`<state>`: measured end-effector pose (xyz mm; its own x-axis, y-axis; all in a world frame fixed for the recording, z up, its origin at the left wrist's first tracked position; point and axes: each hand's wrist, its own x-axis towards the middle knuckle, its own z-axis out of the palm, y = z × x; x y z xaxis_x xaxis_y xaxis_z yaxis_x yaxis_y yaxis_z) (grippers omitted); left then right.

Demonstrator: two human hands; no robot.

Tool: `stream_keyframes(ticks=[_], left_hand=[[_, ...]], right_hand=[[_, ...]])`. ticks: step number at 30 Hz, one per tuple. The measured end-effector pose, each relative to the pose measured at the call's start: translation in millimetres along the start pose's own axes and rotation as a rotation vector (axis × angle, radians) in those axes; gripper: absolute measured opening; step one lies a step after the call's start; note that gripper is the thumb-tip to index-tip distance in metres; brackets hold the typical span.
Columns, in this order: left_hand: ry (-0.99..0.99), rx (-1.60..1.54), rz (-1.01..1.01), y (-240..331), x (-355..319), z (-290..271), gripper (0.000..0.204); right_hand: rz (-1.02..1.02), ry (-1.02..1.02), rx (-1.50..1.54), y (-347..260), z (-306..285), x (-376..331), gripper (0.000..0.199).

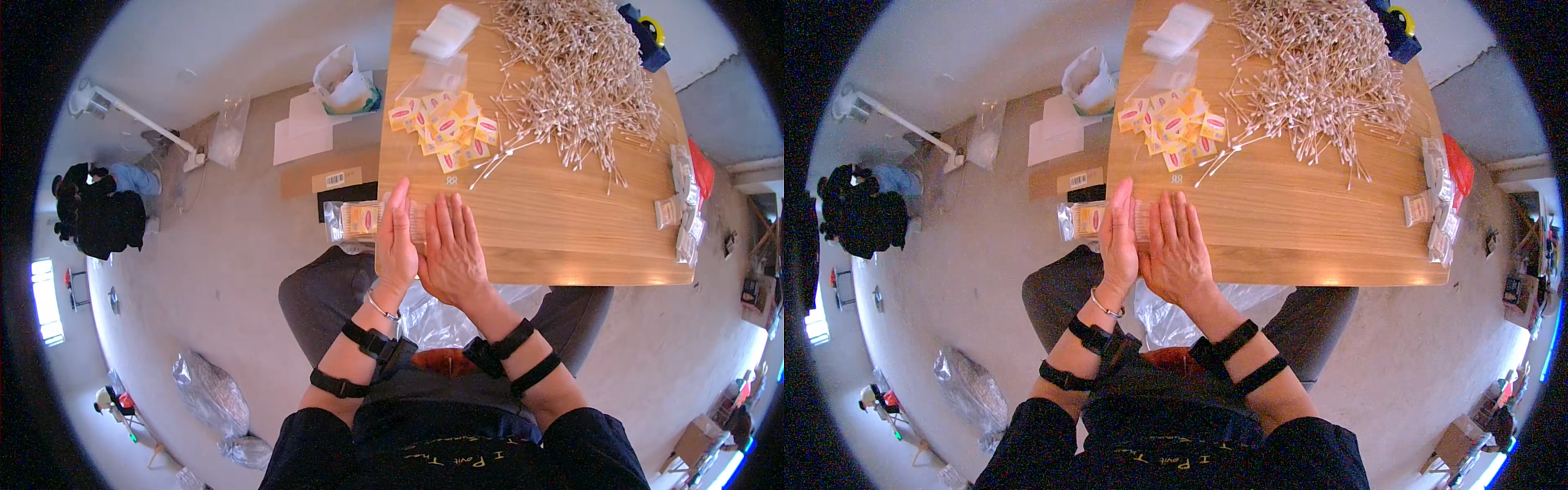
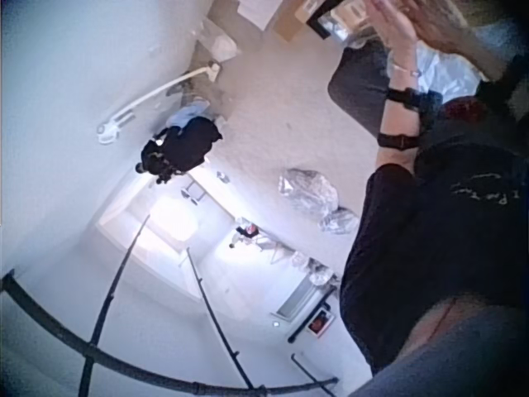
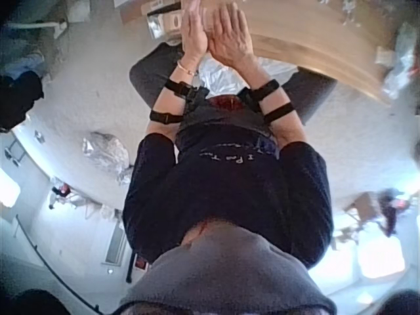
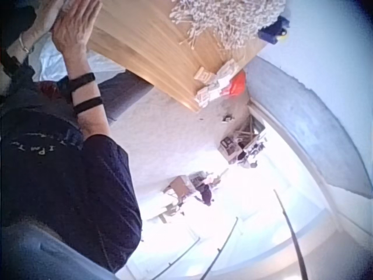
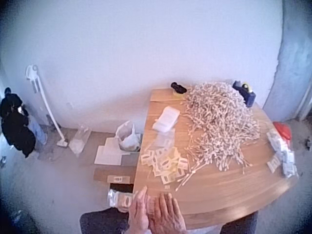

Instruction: The person is packaging a bundle of cotton swabs into a small plastic bag on a wooden table.

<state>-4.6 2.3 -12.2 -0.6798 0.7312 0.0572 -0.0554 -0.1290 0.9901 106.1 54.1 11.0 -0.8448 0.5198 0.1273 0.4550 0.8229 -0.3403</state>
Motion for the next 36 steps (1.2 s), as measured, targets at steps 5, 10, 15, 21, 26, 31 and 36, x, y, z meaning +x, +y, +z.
stream_keyframes(ticks=[5,10,15,21,26,31,36], left_hand=[[-0.018,0.023,-0.021,5,0,-1,0.055],[-0.056,0.171,-0.001,16,-4,2,0.054],[-0.057,0.15,-0.005,12,-7,2,0.053],[-0.052,0.121,0.007,13,-2,0,0.052],[-0.051,0.096,0.018,14,0,0,0.051],[-0.02,0.082,-0.02,15,-1,2,0.054],[-0.025,0.056,-0.026,16,-1,2,0.053]], right_hand=[[-0.032,-0.006,-0.008,2,-2,1,0.067],[-0.029,0.006,-0.008,3,0,-1,0.067],[-0.023,0.028,0.039,2,0,0,0.068],[-0.024,0.013,0.051,2,-2,0,0.07],[-0.004,-0.026,-0.031,0,0,1,0.07],[0.02,-0.007,0.01,0,3,1,0.07],[0.028,-0.005,0.011,0,5,1,0.07]])
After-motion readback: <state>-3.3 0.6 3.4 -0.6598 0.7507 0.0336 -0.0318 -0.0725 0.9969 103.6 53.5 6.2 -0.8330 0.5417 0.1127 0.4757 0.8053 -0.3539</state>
